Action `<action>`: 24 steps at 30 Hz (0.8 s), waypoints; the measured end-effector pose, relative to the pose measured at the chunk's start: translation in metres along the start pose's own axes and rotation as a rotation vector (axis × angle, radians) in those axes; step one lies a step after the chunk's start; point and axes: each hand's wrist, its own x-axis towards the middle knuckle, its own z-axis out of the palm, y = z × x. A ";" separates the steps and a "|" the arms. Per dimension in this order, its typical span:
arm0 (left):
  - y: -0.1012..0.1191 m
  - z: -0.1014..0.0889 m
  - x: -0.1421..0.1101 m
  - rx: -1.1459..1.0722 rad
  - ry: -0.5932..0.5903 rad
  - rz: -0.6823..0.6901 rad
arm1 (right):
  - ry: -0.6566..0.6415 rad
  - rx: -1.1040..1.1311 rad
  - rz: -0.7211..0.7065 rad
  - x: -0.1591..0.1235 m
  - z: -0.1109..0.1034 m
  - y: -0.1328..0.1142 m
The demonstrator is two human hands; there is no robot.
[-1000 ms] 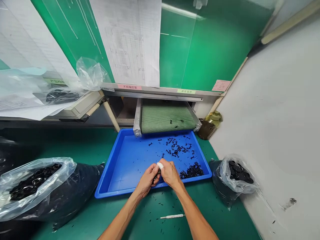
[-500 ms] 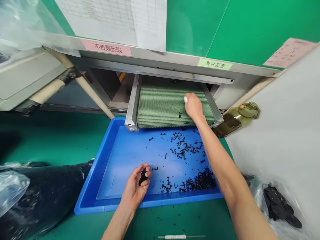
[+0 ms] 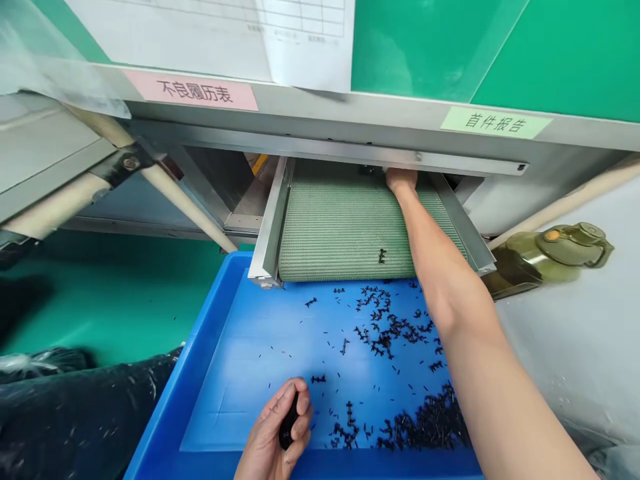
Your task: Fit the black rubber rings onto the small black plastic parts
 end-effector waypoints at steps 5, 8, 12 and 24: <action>0.000 -0.003 -0.003 -0.003 -0.073 0.013 | 0.011 -0.029 -0.035 -0.092 -0.052 0.000; -0.001 0.000 -0.006 0.045 -0.145 0.059 | -0.023 0.023 -0.135 -0.165 -0.092 -0.015; -0.003 0.006 -0.010 0.154 -0.221 0.158 | -0.158 0.340 -0.062 -0.271 -0.129 -0.057; -0.011 0.010 -0.016 0.405 -0.371 0.297 | -0.468 0.646 0.113 -0.407 -0.119 -0.148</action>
